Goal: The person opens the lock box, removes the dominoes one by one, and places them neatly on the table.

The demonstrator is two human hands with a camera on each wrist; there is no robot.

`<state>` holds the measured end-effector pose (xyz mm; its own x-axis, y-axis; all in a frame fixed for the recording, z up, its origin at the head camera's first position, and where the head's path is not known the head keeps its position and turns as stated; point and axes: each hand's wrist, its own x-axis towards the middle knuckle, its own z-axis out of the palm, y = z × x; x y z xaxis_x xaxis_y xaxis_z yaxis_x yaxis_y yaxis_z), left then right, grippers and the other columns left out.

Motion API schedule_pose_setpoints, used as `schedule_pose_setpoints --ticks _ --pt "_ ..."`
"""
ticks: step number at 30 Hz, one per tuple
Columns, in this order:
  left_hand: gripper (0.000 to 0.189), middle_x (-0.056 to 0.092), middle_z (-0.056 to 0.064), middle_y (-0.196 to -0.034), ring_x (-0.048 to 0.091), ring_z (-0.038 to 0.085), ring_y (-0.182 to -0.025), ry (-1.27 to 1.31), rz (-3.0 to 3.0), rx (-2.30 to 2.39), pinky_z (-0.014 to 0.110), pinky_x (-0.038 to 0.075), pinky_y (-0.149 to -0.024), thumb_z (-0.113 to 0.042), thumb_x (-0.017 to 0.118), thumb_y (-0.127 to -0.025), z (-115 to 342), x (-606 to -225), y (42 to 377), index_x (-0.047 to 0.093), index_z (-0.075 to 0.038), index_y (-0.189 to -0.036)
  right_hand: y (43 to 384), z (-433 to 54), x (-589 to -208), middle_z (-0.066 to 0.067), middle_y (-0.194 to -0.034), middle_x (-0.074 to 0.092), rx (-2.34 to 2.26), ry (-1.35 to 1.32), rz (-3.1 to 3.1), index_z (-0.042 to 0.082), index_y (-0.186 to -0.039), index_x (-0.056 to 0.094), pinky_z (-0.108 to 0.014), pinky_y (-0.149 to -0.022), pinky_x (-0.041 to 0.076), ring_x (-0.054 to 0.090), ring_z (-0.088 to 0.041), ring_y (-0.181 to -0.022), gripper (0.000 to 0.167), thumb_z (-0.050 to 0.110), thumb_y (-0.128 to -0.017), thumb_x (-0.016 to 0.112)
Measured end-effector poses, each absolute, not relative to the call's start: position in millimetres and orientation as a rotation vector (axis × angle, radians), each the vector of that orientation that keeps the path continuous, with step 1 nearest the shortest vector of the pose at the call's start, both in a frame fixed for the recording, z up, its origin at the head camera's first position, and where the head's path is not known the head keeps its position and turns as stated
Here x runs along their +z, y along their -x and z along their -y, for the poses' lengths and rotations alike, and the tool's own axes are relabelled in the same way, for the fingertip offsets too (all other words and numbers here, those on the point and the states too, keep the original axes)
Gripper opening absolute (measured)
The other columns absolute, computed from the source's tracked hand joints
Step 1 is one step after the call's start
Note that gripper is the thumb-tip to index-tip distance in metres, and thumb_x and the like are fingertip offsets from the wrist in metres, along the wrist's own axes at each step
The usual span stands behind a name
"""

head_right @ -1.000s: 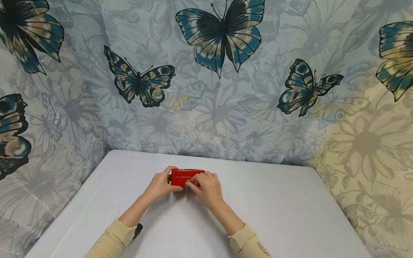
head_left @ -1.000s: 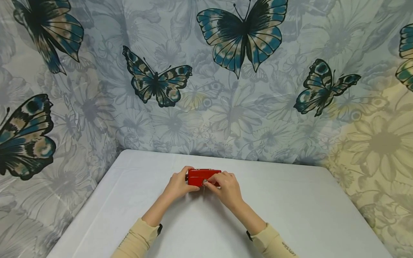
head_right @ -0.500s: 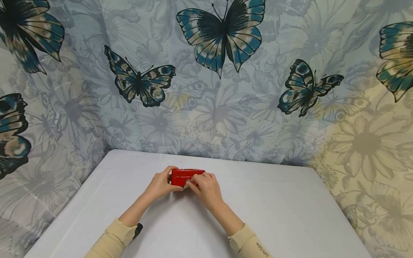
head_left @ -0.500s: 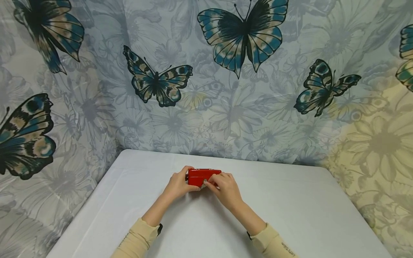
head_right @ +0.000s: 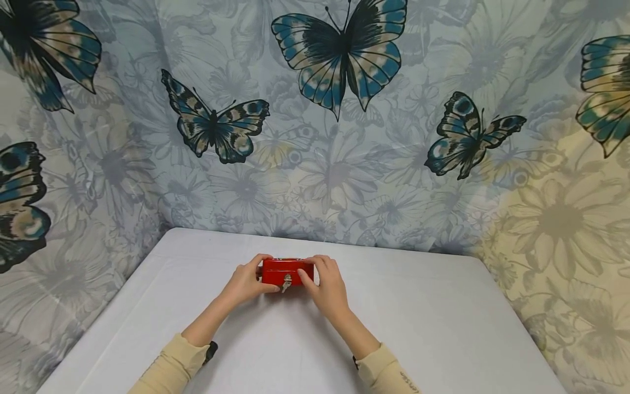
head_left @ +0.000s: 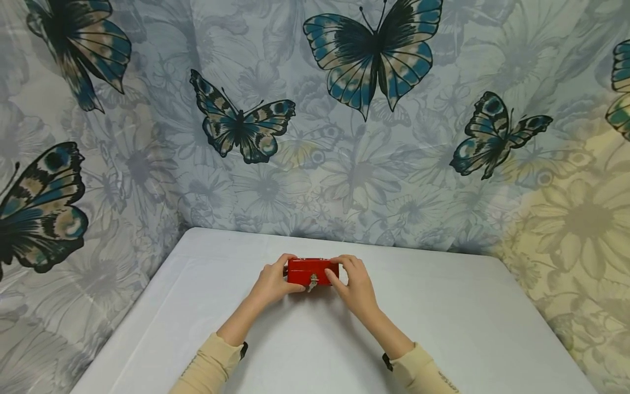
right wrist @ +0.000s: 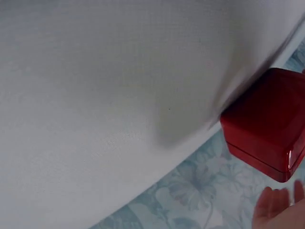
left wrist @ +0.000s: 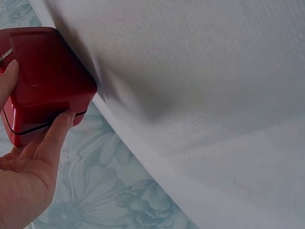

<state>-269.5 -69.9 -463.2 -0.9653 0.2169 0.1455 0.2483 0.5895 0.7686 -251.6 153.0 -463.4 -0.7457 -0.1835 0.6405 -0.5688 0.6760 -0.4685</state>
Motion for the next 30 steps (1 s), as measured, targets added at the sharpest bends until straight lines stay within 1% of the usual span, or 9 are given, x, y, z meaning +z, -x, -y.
schedule_pose_setpoints --ticks 3,5,8,12,16,20,26,30 --pt "0.066 0.068 0.014 -0.115 0.065 0.030 -0.103 0.397 2.768 -1.362 0.044 0.054 -0.084 -0.020 0.089 -0.071 70 -463 268 0.054 -0.013 -0.127 252 -156 -463 -0.012 -0.126 0.060 1.114 -0.437 2.427 0.004 -0.125 0.060 -0.041 -0.086 0.055 0.059 -0.029 -0.107 0.038 0.020 -0.092 0.069" --pt "0.066 0.068 0.014 -0.115 0.065 0.030 -0.102 0.394 2.765 -1.359 0.044 0.054 -0.084 -0.020 0.089 -0.071 70 -463 268 0.054 -0.013 -0.126 253 -157 -462 -0.014 -0.134 0.057 1.260 -0.323 2.527 0.004 -0.134 0.055 -0.044 -0.090 0.054 0.059 -0.032 -0.114 0.046 0.025 -0.095 0.065" --pt "0.065 0.068 0.013 -0.115 0.066 0.030 -0.102 0.395 2.755 -1.359 0.043 0.055 -0.084 -0.020 0.089 -0.071 70 -464 267 0.055 -0.013 -0.126 254 -157 -460 -0.018 -0.137 0.054 1.411 -0.167 2.660 0.002 -0.141 0.049 -0.048 -0.093 0.051 0.056 -0.036 -0.121 0.056 0.035 -0.097 0.060" --pt "0.066 0.068 0.014 -0.115 0.066 0.030 -0.102 0.412 2.748 -1.347 0.044 0.055 -0.084 -0.019 0.089 -0.071 68 -464 267 0.055 -0.012 -0.127 257 -155 -462 -0.020 -0.136 0.055 1.480 -0.084 2.760 -0.001 -0.143 0.046 -0.049 -0.097 0.049 0.054 -0.036 -0.123 0.063 0.042 -0.098 0.056" --pt "0.067 0.068 0.013 -0.116 0.066 0.030 -0.102 0.429 2.750 -1.345 0.044 0.055 -0.085 -0.018 0.088 -0.071 69 -464 271 0.053 -0.011 -0.129 260 -154 -463 -0.018 -0.135 0.057 1.523 -0.070 2.763 -0.001 -0.143 0.046 -0.051 -0.102 0.044 0.052 -0.036 -0.125 0.063 0.041 -0.098 0.057" --pt "0.069 0.067 0.013 -0.118 0.066 0.028 -0.103 0.459 2.763 -1.360 0.043 0.054 -0.088 -0.017 0.087 -0.073 72 -461 274 0.051 -0.011 -0.132 264 -153 -464 -0.017 -0.135 0.057 1.543 -0.059 2.743 0.000 -0.142 0.047 -0.052 -0.104 0.042 0.051 -0.035 -0.127 0.061 0.040 -0.097 0.058" --pt "0.070 0.066 0.017 -0.120 0.065 0.029 -0.106 0.514 2.779 -1.417 0.044 0.054 -0.089 -0.017 0.086 -0.076 77 -459 276 0.049 -0.010 -0.135 264 -154 -465 -0.017 -0.137 0.055 1.526 -0.073 2.772 0.002 -0.145 0.044 -0.051 -0.102 0.044 0.052 -0.035 -0.126 0.062 0.040 -0.098 0.057" --pt "0.069 0.065 0.022 -0.119 0.066 0.031 -0.106 0.559 2.761 -1.522 0.042 0.056 -0.087 -0.015 0.084 -0.077 75 -467 270 0.048 -0.006 -0.136 254 -159 -467 -0.018 -0.136 0.056 1.507 -0.084 2.793 0.001 -0.145 0.044 -0.049 -0.100 0.046 0.053 -0.035 -0.125 0.061 0.039 -0.098 0.056"
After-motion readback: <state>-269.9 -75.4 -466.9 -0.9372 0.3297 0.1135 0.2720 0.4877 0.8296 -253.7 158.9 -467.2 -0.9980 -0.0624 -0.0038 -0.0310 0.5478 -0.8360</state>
